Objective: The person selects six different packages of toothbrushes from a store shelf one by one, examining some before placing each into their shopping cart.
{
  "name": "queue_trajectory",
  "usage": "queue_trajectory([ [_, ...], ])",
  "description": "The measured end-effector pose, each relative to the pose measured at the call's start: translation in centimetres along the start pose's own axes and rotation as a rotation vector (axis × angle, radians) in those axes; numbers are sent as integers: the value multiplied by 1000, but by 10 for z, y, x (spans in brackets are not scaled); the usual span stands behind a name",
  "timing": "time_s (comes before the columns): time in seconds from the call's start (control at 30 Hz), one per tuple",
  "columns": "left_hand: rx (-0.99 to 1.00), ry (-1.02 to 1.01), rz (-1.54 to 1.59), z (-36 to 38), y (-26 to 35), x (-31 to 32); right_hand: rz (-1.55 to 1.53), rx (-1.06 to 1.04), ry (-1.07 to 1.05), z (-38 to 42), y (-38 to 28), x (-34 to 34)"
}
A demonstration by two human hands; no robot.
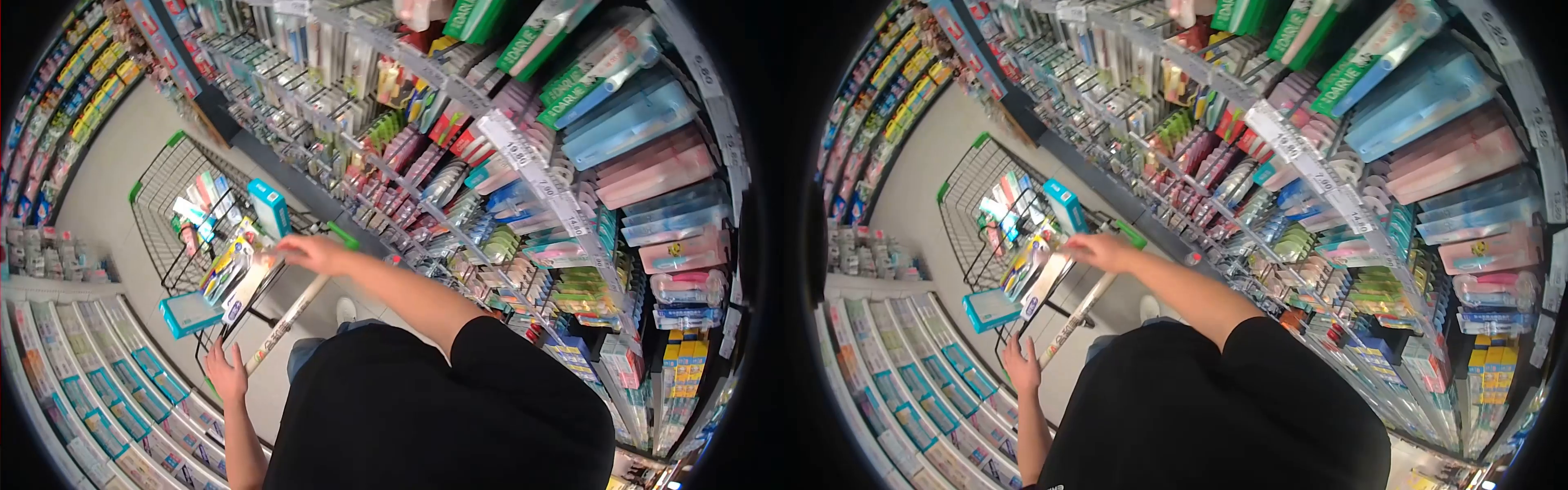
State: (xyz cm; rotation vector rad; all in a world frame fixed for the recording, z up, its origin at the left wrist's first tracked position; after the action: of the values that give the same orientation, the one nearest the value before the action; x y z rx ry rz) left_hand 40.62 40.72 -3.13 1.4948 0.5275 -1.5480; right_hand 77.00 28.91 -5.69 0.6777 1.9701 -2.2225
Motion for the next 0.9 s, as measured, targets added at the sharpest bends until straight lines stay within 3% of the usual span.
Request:
queue_trajectory([
  [0.07, -42, -9, 0, 0, -4, -5, -120, 59, 96, -4, 6, -11],
  [0.13, 2, 37, -55, -6, -11, -2, -601, 74, 89, -7, 3, -16],
  [0.2, -17, 39, -59, -10, -13, -6, -712, 94, 80, 3, -12, -26],
  [0.33, -37, 17, -14, -18, -9, -8, -749, 141, 145, 39, -36, -48],
  [0.37, 30, 98, -48, -20, -14, -3, -760, 141, 165, 46, -38, -50],
  [0.47, -19, 20, -2, -26, -18, -6, -749, 116, 217, 68, -36, -52],
  [0.53, 58, 47, 13, -28, -19, -4, -721, 106, 246, 88, -28, -53],
  [0.6, -26, 18, 23, -33, -22, -5, -670, 36, 316, 113, -24, -61],
  [0.8, 83, 50, 15, -37, -21, -4, -588, 208, 753, 189, -2, -100],
  [0.9, 22, 24, 15, -39, -22, -4, -548, 182, 851, 209, -5, -109],
])
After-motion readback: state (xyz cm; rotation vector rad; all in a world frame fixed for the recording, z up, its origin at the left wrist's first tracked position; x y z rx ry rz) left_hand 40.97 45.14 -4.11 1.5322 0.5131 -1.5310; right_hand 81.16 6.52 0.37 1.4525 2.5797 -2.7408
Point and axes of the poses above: each hand's wrist, its own z-axis away from the middle knuckle, its own x-axis out of the palm, y = z × x, the point moved 6 cm from there along -z, towards the middle knuckle, and after that the axes turned 1 degree about x, right-handed, at the moved point
